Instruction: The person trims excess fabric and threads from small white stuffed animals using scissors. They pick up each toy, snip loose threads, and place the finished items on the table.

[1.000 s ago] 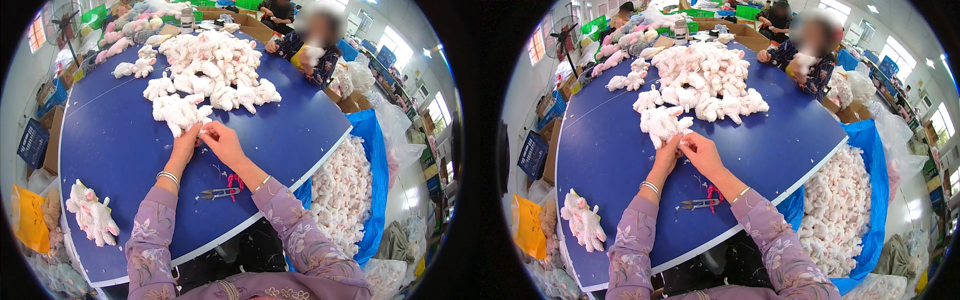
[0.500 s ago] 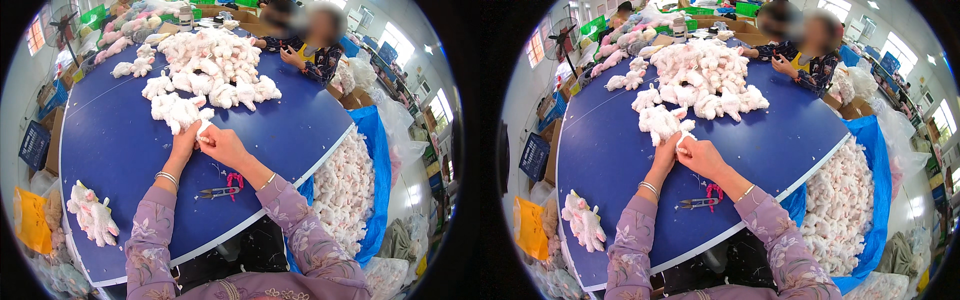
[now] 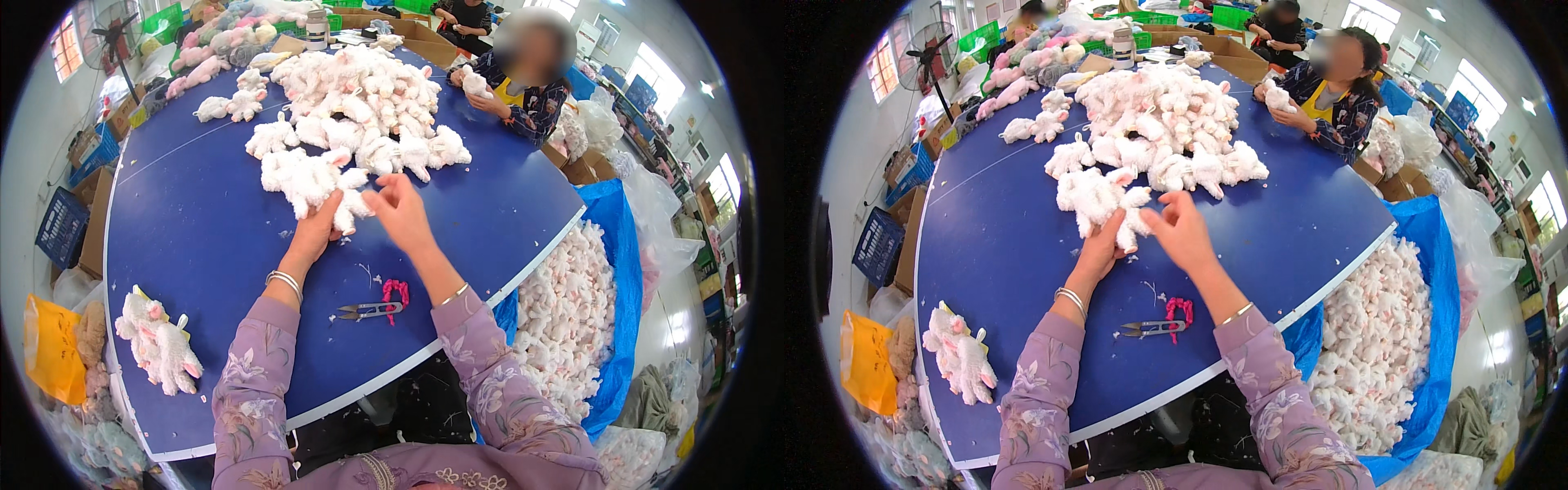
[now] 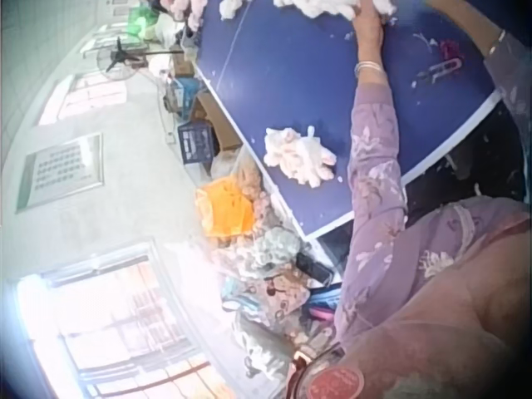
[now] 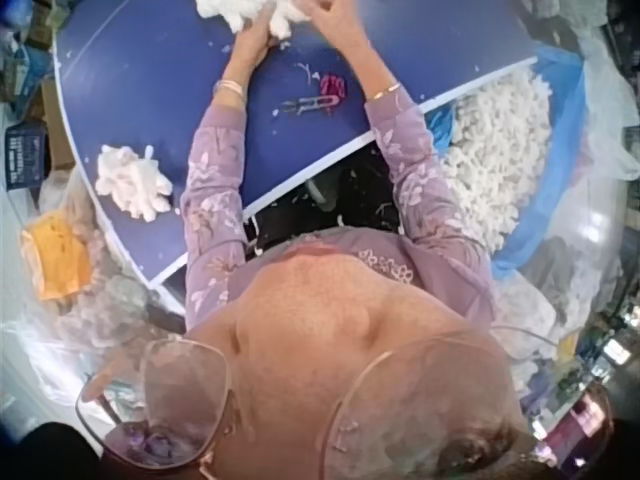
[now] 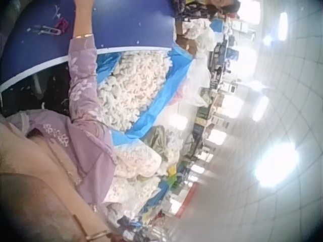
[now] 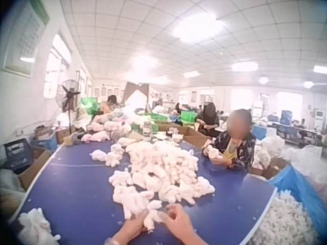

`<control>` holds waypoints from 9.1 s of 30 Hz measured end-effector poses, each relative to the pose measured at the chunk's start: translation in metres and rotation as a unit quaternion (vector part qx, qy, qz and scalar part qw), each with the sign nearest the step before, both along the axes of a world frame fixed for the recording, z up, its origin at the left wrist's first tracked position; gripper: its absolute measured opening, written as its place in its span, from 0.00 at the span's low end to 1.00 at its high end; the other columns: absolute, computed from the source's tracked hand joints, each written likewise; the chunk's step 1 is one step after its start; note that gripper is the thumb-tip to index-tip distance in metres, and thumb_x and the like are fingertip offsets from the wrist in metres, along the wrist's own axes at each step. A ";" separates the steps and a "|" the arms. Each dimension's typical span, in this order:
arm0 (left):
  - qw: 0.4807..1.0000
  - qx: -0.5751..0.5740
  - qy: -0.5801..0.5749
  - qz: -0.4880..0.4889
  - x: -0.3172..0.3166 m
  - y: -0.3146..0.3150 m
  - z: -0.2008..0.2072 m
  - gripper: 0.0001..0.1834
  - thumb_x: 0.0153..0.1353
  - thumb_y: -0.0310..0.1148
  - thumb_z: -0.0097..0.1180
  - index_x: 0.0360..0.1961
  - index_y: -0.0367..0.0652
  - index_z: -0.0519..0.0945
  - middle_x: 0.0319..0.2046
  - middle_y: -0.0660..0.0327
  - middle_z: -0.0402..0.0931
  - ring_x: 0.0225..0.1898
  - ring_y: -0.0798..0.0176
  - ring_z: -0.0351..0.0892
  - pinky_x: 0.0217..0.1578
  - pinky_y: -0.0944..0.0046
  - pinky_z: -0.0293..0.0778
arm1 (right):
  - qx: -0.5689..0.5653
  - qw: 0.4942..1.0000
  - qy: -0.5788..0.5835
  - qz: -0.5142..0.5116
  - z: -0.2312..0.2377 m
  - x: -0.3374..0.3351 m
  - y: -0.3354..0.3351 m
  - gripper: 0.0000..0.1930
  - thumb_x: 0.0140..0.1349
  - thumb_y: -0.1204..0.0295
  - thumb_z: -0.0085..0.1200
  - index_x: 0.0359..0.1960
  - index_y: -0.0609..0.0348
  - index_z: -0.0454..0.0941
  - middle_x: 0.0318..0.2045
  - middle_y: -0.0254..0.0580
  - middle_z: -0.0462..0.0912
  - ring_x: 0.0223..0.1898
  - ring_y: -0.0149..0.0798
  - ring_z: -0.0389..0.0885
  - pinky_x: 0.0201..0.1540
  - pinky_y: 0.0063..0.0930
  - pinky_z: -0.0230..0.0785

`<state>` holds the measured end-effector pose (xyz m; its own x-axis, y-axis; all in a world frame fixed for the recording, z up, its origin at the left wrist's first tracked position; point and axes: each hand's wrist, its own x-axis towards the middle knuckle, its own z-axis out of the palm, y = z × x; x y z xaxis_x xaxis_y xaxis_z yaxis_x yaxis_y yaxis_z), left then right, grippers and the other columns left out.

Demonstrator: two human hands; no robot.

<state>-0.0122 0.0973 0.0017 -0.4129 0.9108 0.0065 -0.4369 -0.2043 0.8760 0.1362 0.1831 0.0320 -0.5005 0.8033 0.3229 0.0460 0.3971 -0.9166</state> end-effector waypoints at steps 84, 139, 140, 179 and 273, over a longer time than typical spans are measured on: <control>0.998 0.000 0.024 -0.051 -0.012 0.006 -0.002 0.19 0.67 0.48 0.46 0.37 0.41 0.77 0.29 0.63 0.77 0.26 0.71 0.74 0.28 0.72 0.68 | -0.302 0.920 0.224 0.113 0.003 -0.003 0.042 0.11 0.64 0.68 0.56 0.40 0.63 0.76 0.35 0.39 0.81 0.32 0.31 0.80 0.33 0.27 0.75; 0.607 -0.341 0.555 0.455 -0.202 -0.492 -0.005 0.24 0.67 0.39 0.48 0.60 0.36 0.69 0.58 0.52 0.69 0.61 0.56 0.66 0.62 0.60 0.60 | -0.119 0.987 -0.013 0.106 -0.046 -0.016 0.053 0.11 0.65 0.63 0.53 0.31 0.59 0.77 0.21 0.29 0.73 0.20 0.22 0.68 0.25 0.19 0.66; 0.489 -0.325 0.693 0.419 -0.215 -0.524 -0.012 0.23 0.67 0.38 0.48 0.59 0.36 0.69 0.59 0.51 0.69 0.62 0.55 0.66 0.62 0.58 0.60 | -0.112 0.988 -0.019 0.108 -0.050 -0.024 0.050 0.12 0.64 0.63 0.53 0.32 0.59 0.77 0.21 0.29 0.73 0.20 0.23 0.69 0.25 0.19 0.67; 0.800 -0.126 0.476 0.342 -0.230 0.046 -0.022 0.37 0.64 0.53 0.48 0.64 0.35 0.63 0.64 0.45 0.61 0.67 0.48 0.57 0.66 0.58 0.53 | -0.078 0.988 -0.020 0.135 -0.036 -0.015 0.032 0.09 0.63 0.70 0.53 0.30 0.64 0.77 0.21 0.30 0.76 0.24 0.21 0.71 0.28 0.18 0.64; 0.498 -0.362 0.661 0.429 -0.369 0.193 -0.034 0.39 0.58 0.47 0.56 0.67 0.44 0.57 0.66 0.47 0.55 0.66 0.39 0.53 0.63 0.45 0.57 | -0.237 0.862 -0.069 0.444 -0.012 0.046 0.010 0.07 0.64 0.72 0.53 0.29 0.63 0.75 0.22 0.40 0.74 0.26 0.45 0.74 0.32 0.35 0.65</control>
<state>-0.3809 0.2901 -0.0319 -0.7227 0.3648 0.5871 0.5961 0.7588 0.2623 0.1825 0.1935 0.0204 -0.9928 0.1100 -0.0470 0.0377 -0.0851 -0.9957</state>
